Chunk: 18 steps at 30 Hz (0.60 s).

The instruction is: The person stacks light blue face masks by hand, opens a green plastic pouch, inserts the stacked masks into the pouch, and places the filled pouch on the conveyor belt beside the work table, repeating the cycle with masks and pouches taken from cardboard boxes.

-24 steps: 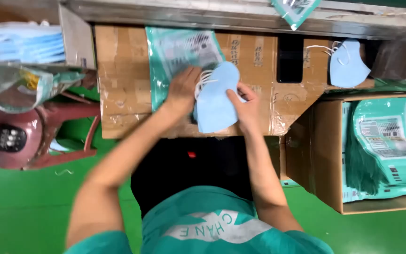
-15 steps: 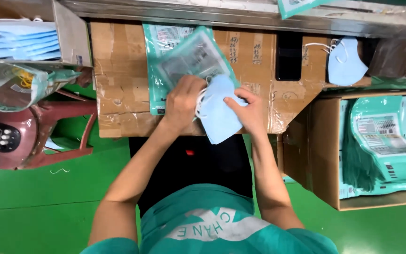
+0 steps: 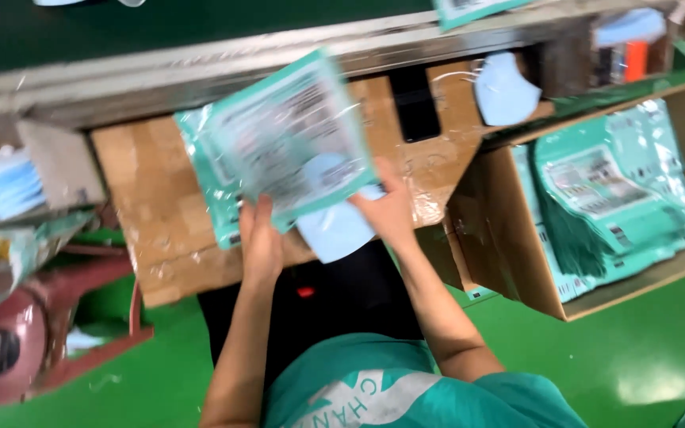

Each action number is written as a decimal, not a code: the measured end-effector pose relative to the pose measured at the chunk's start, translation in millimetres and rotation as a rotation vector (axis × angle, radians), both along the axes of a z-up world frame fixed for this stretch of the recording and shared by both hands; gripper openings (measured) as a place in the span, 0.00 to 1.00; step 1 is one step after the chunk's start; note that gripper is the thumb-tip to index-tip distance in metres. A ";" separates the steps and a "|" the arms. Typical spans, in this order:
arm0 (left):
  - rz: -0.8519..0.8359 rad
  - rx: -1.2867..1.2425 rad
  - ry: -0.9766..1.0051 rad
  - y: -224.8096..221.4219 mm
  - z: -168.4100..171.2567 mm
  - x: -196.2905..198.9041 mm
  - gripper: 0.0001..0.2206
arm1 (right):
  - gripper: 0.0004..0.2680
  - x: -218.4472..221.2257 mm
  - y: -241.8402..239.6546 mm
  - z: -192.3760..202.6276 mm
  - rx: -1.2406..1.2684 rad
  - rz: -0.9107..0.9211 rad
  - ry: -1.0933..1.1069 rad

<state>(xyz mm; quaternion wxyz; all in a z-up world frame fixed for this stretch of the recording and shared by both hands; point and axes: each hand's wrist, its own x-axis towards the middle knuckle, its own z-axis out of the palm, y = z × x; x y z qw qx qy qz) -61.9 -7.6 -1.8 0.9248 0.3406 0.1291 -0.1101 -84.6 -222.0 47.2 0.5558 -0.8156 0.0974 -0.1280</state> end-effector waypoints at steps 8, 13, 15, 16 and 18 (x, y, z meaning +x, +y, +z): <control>0.019 0.533 -0.076 -69.4 5.9 -34.0 0.22 | 0.34 13.3 16.7 -0.7 0.038 -0.288 -0.124; 0.077 0.858 -0.187 -58.7 16.2 -17.3 0.15 | 0.21 -1.3 12.5 -48.5 0.437 -0.173 -0.057; 0.202 0.799 -0.185 -47.2 36.8 -6.1 0.13 | 0.19 -9.4 11.4 -39.4 1.131 0.121 0.304; 0.192 0.799 -0.198 -45.1 31.1 -6.5 0.13 | 0.19 -9.3 12.6 -38.1 1.134 0.113 0.290; 0.110 0.926 -0.289 -42.5 20.3 -4.3 0.16 | 0.16 -12.2 14.1 -35.7 1.075 0.214 0.295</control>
